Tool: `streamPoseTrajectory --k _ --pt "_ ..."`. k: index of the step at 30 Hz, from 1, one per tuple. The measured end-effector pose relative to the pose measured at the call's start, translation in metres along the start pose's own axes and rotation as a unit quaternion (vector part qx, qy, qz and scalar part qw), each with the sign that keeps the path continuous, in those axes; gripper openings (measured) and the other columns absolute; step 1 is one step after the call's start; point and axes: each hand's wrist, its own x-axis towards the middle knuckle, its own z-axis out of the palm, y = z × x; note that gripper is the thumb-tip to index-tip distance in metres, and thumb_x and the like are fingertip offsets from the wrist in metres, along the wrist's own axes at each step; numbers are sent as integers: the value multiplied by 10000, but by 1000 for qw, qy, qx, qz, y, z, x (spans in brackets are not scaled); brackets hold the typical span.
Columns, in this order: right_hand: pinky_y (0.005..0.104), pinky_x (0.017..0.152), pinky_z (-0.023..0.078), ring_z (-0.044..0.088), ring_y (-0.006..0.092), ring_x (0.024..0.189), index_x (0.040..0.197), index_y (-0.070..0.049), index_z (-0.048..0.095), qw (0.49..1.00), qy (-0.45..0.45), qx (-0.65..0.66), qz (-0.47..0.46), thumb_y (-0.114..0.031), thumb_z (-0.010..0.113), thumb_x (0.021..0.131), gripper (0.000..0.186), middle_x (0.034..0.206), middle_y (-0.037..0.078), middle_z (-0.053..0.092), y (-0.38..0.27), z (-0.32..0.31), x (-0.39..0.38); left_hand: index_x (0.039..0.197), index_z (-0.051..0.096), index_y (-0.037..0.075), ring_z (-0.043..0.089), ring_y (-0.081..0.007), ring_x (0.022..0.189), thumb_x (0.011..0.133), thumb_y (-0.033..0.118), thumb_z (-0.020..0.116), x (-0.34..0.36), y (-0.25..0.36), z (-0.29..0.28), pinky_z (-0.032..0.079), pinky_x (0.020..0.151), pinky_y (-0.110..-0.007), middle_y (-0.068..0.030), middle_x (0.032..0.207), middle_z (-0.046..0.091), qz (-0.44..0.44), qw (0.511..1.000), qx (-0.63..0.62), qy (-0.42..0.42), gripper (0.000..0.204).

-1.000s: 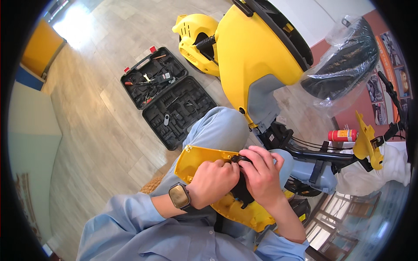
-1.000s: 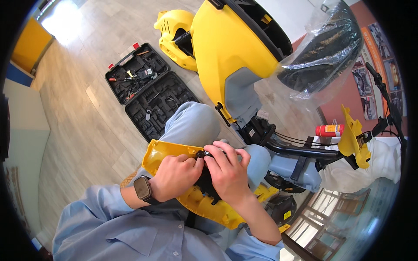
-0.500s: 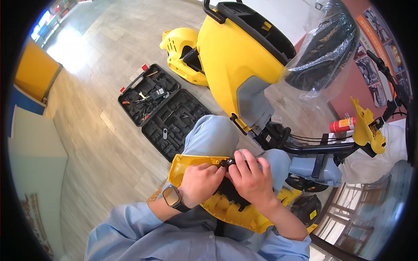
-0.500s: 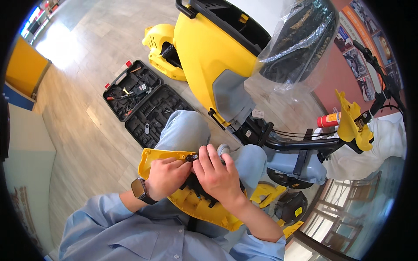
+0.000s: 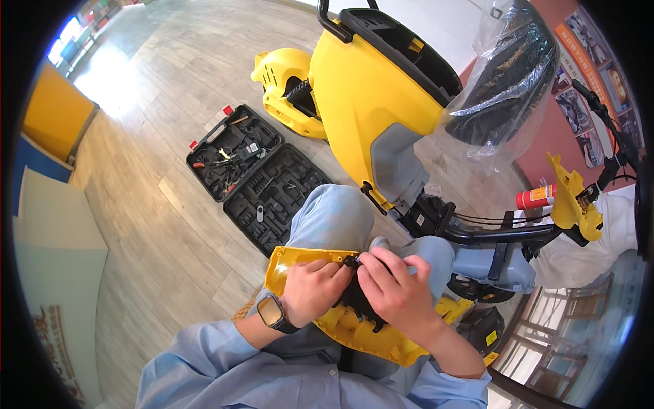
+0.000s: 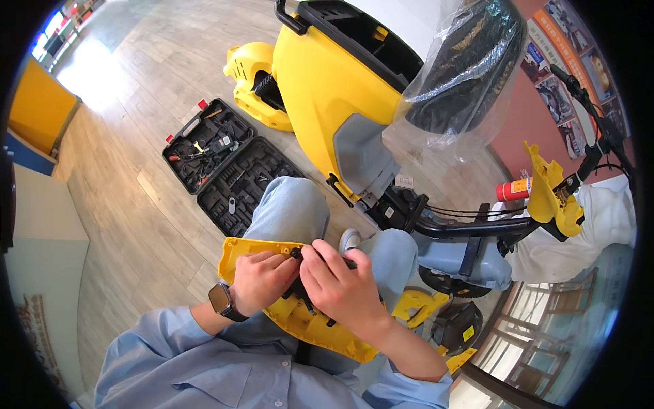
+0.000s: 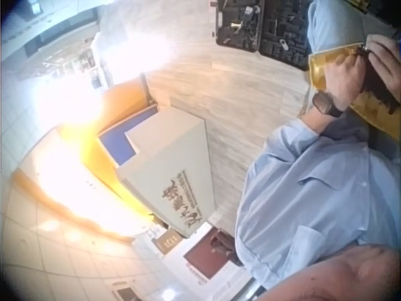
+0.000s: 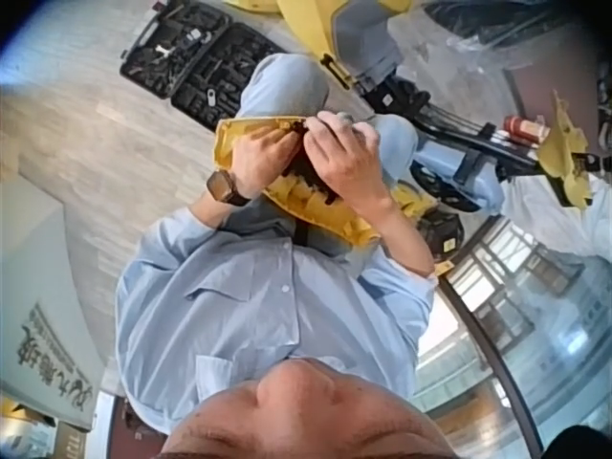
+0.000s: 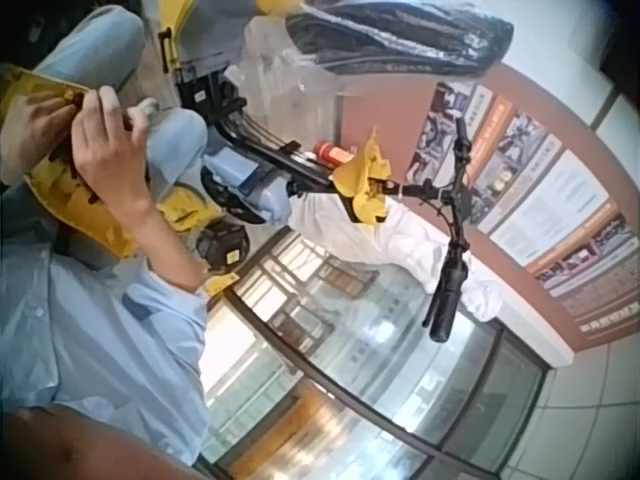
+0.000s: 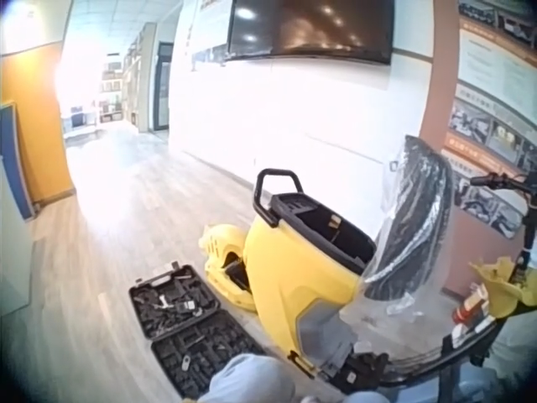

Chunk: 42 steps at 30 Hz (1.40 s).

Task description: Repairing and assembling the front cowl and dashboard assembly of a yellow electric scooter.

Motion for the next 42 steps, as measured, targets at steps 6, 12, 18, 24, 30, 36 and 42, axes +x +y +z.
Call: streamPoseTrajectory --k 6,12,18,24,30,36,42 --pt "440 1002 359 676 158 1196 1011 -163 766 988 11 83 131 -176 814 890 130 1216 -43 727 -1 -22 -18 948 744 152 689 -172 677 929 194 754 -1 0 -1 551 549 -353 24 733 661 -15 1000 4 -15 47" --pt "427 986 377 687 205 1136 1005 -167 777 960 43 141 236 -160 893 822 216 1158 -36 739 -9 -31 -49 1020 754 140 685 -162 699 906 169 748 -3 1 -2 548 554 -347 22 752 656 2 999 18 -32 118" --pt "423 1002 391 688 235 1103 1008 -155 780 934 51 165 313 -149 894 826 214 1127 -12 739 -22 -40 -79 1032 775 117 650 -183 635 878 145 814 13 6 -15 540 575 -356 0 712 594 83 995 46 -40 161" --pt "423 966 462 681 282 1075 995 -84 763 870 87 244 420 -93 858 869 158 1105 41 745 -38 -53 -104 1157 730 52 596 -142 552 897 56 855 19 2 -18 475 555 -318 -4 705 670 43 987 -151 31 288" --pt "363 767 560 702 283 882 1081 -32 725 782 209 421 410 -1 855 873 247 1004 124 741 -62 -66 -89 1195 700 -1 409 3 634 1012 172 841 1 48 -58 347 617 -209 91 701 506 -189 677 -689 -178 289" --pt "350 759 550 695 262 866 1123 -26 721 680 289 562 371 4 889 870 306 1020 154 739 -75 -73 -70 1124 682 23 443 -30 645 957 234 901 -13 66 -47 454 732 -240 78 713 530 -248 385 -859 -229 347" --pt "330 734 555 699 240 844 1142 -40 720 670 306 582 344 1 886 888 306 1093 159 731 -82 -71 -63 1051 641 74 451 -41 701 931 185 918 -11 77 -45 464 741 -262 56 776 558 -279 270 -895 -220 322"
